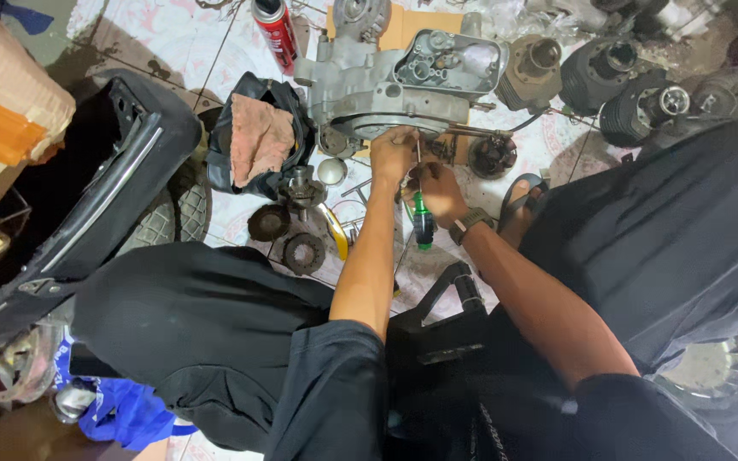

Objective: The person uses a screwdriver to tighten screws on a disassembled engine casing resting on a cardboard box. They switch between a yellow-handled and a green-handled screwdriver to secure the casing components.

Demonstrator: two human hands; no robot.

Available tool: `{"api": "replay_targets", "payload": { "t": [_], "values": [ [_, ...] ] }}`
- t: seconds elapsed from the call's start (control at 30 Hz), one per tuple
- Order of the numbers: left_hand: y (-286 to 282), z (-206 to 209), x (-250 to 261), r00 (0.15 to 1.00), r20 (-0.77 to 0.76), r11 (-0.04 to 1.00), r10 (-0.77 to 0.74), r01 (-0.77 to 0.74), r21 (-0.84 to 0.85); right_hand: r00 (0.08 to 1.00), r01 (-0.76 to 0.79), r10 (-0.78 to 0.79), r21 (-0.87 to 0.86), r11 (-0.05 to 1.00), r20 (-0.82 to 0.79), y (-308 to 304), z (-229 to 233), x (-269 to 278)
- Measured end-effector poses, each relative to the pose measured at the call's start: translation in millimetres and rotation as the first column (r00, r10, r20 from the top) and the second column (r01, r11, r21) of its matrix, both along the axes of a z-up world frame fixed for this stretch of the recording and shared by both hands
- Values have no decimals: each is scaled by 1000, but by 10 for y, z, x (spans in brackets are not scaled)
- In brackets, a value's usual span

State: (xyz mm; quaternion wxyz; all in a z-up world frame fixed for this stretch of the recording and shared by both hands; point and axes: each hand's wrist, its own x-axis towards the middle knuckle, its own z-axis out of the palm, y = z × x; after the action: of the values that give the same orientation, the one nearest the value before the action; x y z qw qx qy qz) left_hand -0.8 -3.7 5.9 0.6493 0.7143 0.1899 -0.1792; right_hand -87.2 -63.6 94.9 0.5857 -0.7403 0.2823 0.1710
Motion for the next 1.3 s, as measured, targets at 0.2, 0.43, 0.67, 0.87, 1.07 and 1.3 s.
{"api": "replay_targets", "payload": {
  "t": [0.2,0.43,0.67,0.87,1.07,1.3],
  "values": [
    [36,477,-114,999,-2,999,-32,32,29,998,-64,64,-77,995,-8,-15,138,7],
    [-49,-391,91,988,155,997,-24,35,-70,989,-141,147,-133,981,34,41,515,-85],
    [-32,-457,-40,734,666,977,-129,-20,212,985,-147,163,-207,967,60,-26,369,-61],
    [-82,-397,-65,968,253,986,4,37,-161,996,-84,86,-176,981,3,-62,91,10],
    [-108,-475,-88,957,284,998,-49,35,55,1000,-11,14,-99,995,26,-65,-237,-7],
    [-188,-575,-29,968,218,985,-121,89,150,951,248,-287,267,931,119,67,-290,-90]
  ]
}}
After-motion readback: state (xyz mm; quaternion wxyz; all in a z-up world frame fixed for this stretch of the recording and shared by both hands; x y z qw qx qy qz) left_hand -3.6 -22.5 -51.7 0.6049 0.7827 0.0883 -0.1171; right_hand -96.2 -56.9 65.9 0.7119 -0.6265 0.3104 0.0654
